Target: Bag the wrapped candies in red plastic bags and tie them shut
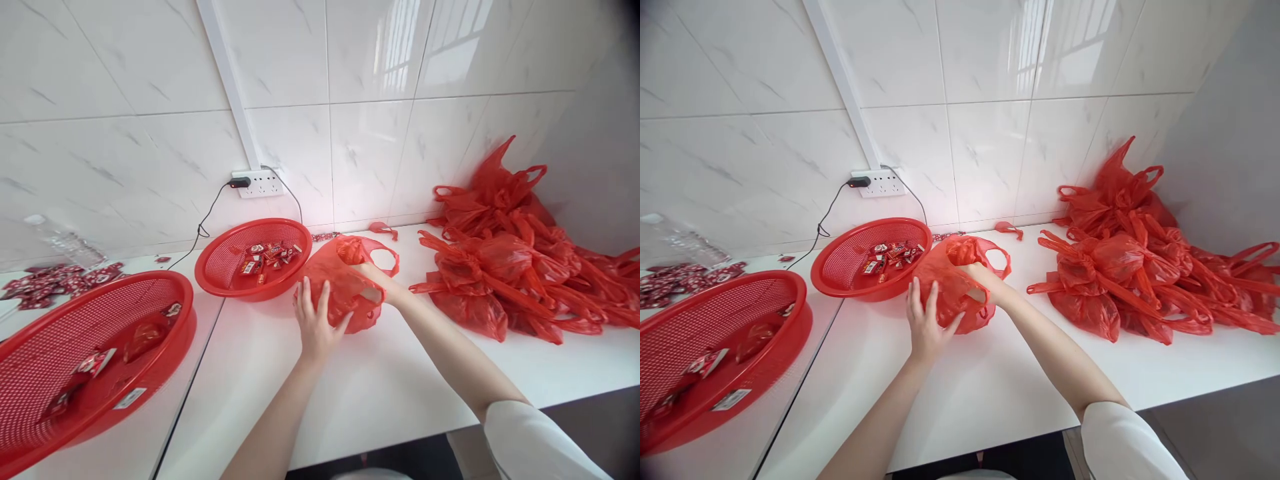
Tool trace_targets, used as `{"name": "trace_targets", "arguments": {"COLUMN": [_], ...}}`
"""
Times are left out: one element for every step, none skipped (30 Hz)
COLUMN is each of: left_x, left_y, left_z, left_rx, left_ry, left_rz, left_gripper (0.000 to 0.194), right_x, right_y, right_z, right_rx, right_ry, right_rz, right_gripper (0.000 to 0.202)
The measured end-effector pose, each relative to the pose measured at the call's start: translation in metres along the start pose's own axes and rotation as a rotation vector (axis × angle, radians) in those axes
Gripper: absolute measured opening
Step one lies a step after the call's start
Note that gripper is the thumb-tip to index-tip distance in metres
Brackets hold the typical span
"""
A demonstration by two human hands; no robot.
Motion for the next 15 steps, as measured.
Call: {"name": "trace_targets", "arguments": {"left_x": [-0.002,0.0,0.004,0.01,0.017,0.024,0.03,0.036,0.04,0.044,0.048,0.051,0.052,0.049,0.045], "left_y": [0.006,0.014,0.024,0.034,0.044,0.052,0.056,0.054,0.047,0.035,0.022,0.009,0.0,-0.004,-0.006], "left_z": [0.0,0.0,0.0,0.001,0.002,0.002,0.002,0.001,-0.001,-0.004,-0.006,-0.008,-0.01,-0.012,-0.014], "left_rx": [0.05,0.112,0.179,0.248,0.312,0.361,0.379,0.362,0.308,0.223,0.129,0.046,0.0,0.007,0.045], "left_ry": [0.015,0.01,-0.008,-0.034,-0.067,-0.105,-0.144,-0.185,-0.224,-0.259,-0.283,-0.297,-0.285,-0.256,-0.225], "left_rz": [-0.06,-0.096,-0.11,-0.105,-0.083,-0.046,0.002,0.059,0.133,0.234,0.371,0.541,0.752,0.953,1.1], "left_gripper": [0.082,0.072,0.064,0.059,0.057,0.058,0.06,0.062,0.062,0.059,0.054,0.051,0.054,0.06,0.063], "right_x": [0.002,0.002,0.002,0.002,0.003,0.005,0.007,0.012,0.018,0.025,0.034,0.044,0.053,0.061,0.066], "right_y": [-0.004,-0.015,-0.03,-0.05,-0.069,-0.084,-0.093,-0.098,-0.099,-0.096,-0.089,-0.078,-0.061,-0.039,-0.014], "right_z": [0.001,0.004,0.009,0.018,0.032,0.047,0.061,0.07,0.074,0.074,0.071,0.065,0.057,0.051,0.046], "right_rx": [-0.023,-0.103,-0.238,-0.424,-0.635,-0.83,-0.974,-1.048,-1.053,-0.996,-0.889,-0.742,-0.562,-0.361,-0.158], "right_ry": [0.006,0.033,0.059,0.075,0.073,0.053,0.016,-0.028,-0.068,-0.099,-0.129,-0.164,-0.203,-0.242,-0.278], "right_rz": [-0.016,-0.042,-0.077,-0.122,-0.177,-0.234,-0.284,-0.313,-0.32,-0.299,-0.25,-0.183,-0.119,-0.071,-0.05], "right_gripper": [0.021,0.028,0.033,0.035,0.036,0.036,0.035,0.034,0.032,0.029,0.024,0.02,0.018,0.021,0.025]}}
Point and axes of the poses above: each hand's wrist, its own z-axis away from the middle knuckle, its own y-axis out of the palm, x = y × z, the point moved 9 cm from there along -z, towards the middle knuckle, and after that the axes turned 9 degrees about x, right-handed, at the moved point
